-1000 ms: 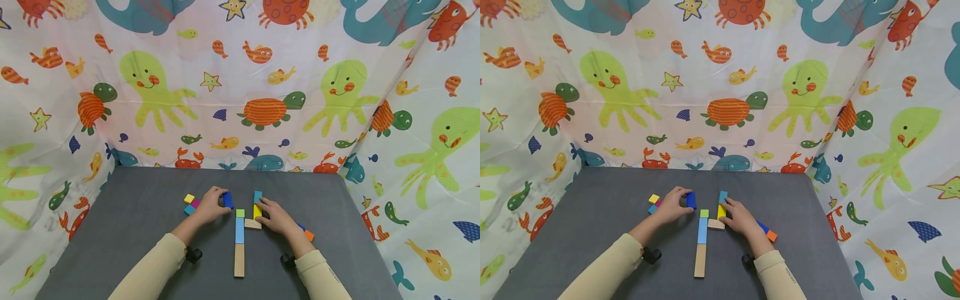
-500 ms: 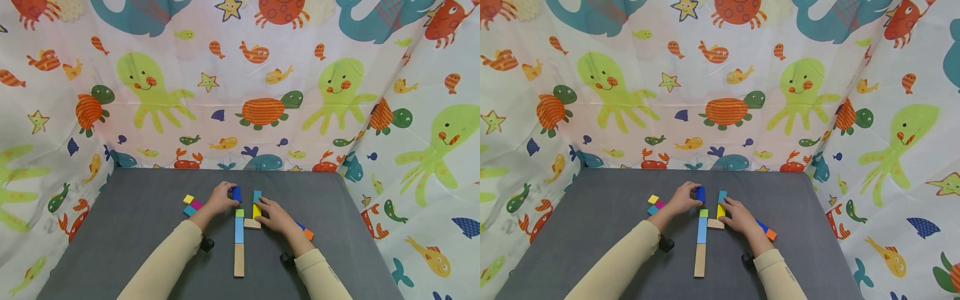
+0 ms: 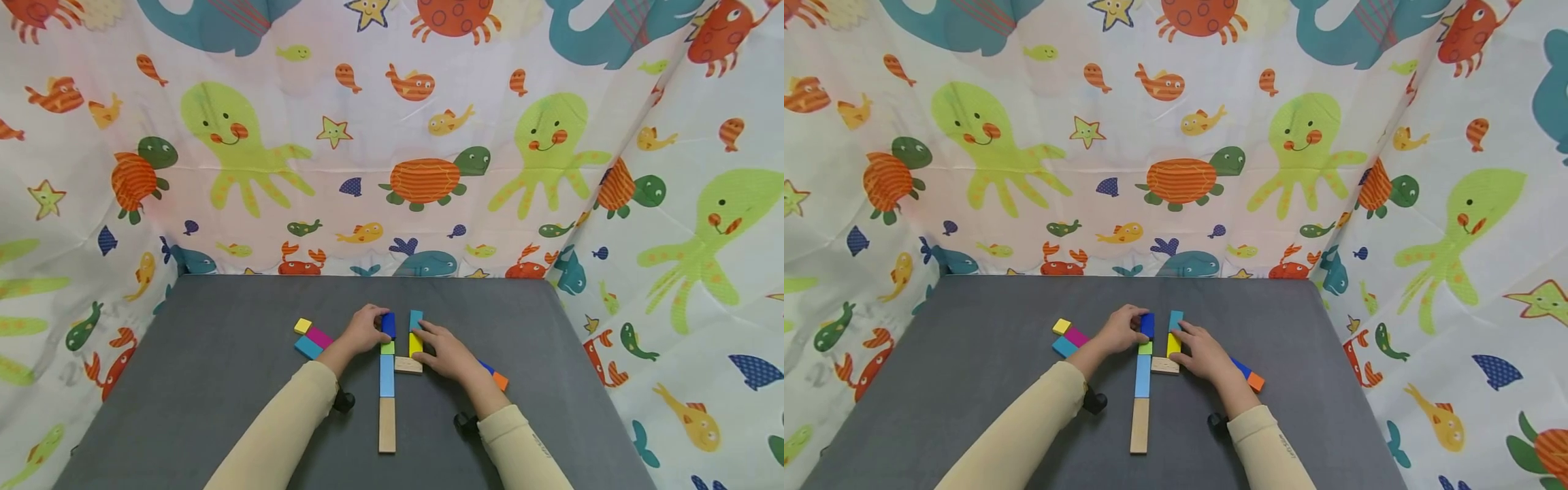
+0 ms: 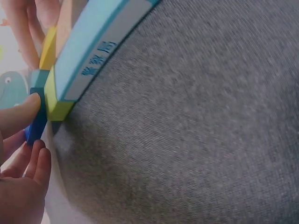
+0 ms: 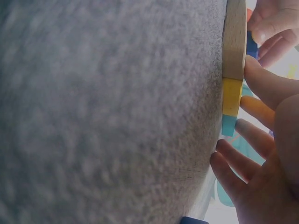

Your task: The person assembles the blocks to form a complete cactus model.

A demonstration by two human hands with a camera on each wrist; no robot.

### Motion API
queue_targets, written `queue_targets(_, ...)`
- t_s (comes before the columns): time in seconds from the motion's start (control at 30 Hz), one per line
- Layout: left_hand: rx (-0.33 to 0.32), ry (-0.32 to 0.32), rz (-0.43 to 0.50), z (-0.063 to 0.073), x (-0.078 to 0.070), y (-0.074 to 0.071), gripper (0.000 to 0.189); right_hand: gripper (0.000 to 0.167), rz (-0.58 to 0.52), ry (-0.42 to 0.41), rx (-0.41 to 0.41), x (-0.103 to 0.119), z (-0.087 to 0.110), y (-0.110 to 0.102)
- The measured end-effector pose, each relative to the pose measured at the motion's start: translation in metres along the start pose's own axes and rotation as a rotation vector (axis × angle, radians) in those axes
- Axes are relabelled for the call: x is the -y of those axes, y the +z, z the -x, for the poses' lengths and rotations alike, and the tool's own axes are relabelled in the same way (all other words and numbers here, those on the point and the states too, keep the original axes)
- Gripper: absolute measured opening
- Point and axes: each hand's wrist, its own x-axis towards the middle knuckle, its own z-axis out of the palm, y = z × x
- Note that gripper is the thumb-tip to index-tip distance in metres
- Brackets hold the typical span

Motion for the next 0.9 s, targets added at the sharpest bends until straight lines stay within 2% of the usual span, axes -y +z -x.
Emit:
queue_targets(0.23,0.042,0.000,0.002,0.000,0.008,0.000,0.062,0.063,-0.002,-0.001,0.002,0.000,0.000,-0.001)
queue_targets(0.43,0.074,0.027,-0.015,0.002,0.016,0.001,0.074,0.063,-0.001,-0.011,0.005,0.000,0.000,-0.003)
queue_targets(0.77,0.080,0.025,0.031,0.005,0.020,0.003,0.076,0.064,0.000,-0.001,0.001,0.000,0.000,-0.001)
queue_targets(0.9,0.070,0.088,0.038,0.008,0.025,0.001,0.075,0.064,-0.001,0.000,0.006,0.002,0.000,-0.001)
